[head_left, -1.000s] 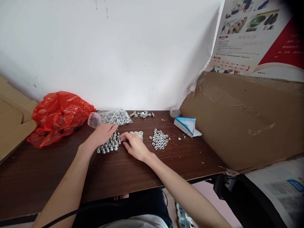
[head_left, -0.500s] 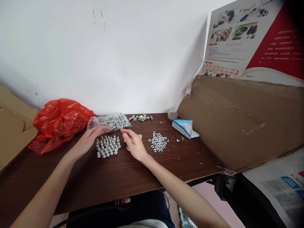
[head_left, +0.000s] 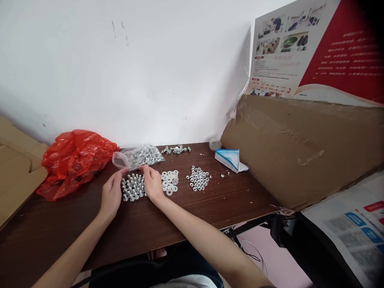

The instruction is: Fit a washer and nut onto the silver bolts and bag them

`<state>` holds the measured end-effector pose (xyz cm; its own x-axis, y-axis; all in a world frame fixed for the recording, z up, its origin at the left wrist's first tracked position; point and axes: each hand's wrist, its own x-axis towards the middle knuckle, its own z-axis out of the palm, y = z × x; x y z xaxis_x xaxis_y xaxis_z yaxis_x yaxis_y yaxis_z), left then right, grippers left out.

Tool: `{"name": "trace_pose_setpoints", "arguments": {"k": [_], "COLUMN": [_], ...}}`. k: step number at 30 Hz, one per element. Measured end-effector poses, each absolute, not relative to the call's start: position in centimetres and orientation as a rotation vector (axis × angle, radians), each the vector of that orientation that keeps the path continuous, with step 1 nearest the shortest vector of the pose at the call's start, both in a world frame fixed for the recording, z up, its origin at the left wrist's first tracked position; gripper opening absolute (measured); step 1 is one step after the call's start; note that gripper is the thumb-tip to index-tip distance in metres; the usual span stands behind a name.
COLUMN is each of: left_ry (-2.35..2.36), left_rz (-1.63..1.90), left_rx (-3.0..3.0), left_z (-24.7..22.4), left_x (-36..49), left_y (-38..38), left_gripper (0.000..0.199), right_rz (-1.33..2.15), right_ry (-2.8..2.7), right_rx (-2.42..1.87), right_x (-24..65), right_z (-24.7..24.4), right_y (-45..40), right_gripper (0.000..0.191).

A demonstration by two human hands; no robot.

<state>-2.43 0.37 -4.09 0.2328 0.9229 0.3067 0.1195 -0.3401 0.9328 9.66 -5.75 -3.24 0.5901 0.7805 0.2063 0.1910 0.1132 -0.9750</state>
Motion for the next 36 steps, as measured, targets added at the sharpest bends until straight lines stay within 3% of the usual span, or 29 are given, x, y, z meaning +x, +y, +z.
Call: {"name": "trace_pose_setpoints", "arguments": {"k": [11, 19, 36], "left_ry": [1.179, 1.280, 1.030], "left_rz": [1.213, 1.057, 1.130], "left_rx": [1.999, 2.116, 1.748], "left_z": [-3.2, -2.7, -3.7], "left_x": [0.6, 1.2, 0.9], "left_y": [-1.2, -1.3, 0.4], "left_gripper": [0.046, 0.048, 0.054], "right_rz": [0.317, 0.302, 0.427], "right_ry": [-1.078, -1.037, -0.863], "right_rx": [-1.592, -1.700, -1.470], "right_x": [8.0, 8.2, 9.3], "right_z": [-3.2, -3.3, -3.3], "right_y": [-5.0, -4.7, -4.6], "right_gripper": [0.030, 0.034, 0.038]}}
